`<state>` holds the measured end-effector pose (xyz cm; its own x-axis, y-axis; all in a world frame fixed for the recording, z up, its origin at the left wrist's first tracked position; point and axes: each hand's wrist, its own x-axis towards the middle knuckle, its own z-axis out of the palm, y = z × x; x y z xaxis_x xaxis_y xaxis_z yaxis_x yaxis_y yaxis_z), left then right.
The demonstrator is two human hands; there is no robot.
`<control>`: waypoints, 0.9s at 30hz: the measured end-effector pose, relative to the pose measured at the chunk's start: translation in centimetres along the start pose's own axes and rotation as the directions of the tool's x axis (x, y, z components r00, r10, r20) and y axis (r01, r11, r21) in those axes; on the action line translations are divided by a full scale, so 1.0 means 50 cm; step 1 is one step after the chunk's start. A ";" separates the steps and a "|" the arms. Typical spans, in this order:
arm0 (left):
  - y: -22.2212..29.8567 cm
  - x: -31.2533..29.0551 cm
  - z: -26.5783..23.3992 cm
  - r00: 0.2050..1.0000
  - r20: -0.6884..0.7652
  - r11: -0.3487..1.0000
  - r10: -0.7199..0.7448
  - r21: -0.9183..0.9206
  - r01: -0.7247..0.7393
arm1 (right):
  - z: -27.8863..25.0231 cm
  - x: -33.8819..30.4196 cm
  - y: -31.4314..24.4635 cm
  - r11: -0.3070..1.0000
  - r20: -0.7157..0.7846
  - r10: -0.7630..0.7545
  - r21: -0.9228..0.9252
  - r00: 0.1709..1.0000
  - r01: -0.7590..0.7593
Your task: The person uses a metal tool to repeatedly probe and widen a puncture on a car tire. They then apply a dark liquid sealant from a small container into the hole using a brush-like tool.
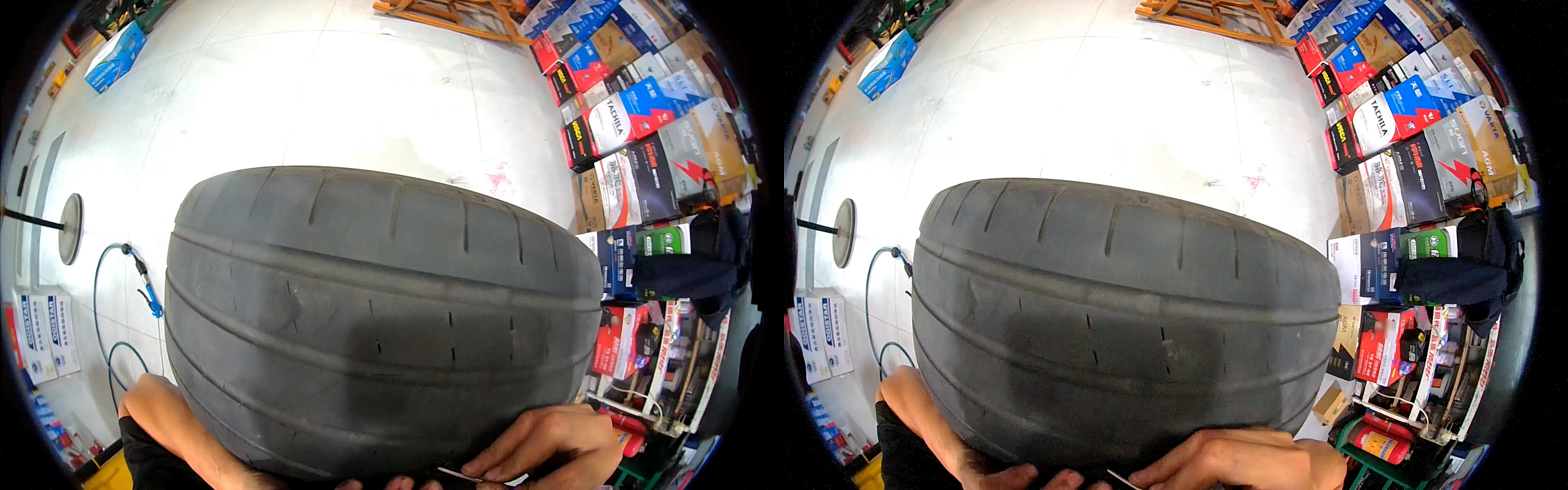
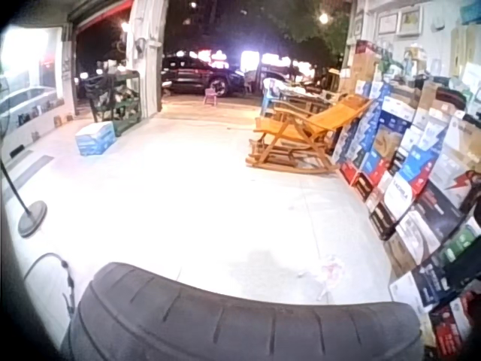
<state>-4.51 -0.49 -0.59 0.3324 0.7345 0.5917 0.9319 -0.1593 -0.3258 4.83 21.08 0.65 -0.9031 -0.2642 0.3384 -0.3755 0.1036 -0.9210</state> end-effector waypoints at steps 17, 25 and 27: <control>0.007 0.013 -0.001 1.000 0.014 1.000 0.017 -0.018 -0.016 | 0.002 -0.007 0.003 0.986 -0.114 -0.005 0.165 0.993 0.024; 0.015 0.015 0.000 0.999 0.005 0.996 -0.043 -0.077 0.043 | -0.010 -0.005 -0.001 0.999 -0.022 0.010 0.053 1.000 -0.009; 0.022 0.016 -0.003 0.996 0.019 0.989 -0.083 -0.123 0.084 | -0.007 -0.007 -0.001 0.998 -0.048 0.012 0.057 0.999 -0.009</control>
<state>-3.20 -0.17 -0.35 0.2516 0.7573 0.6027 0.9673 -0.1769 -0.1816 5.10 21.50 0.63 -0.9166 -0.2163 0.3363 -0.3546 0.0509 -0.9336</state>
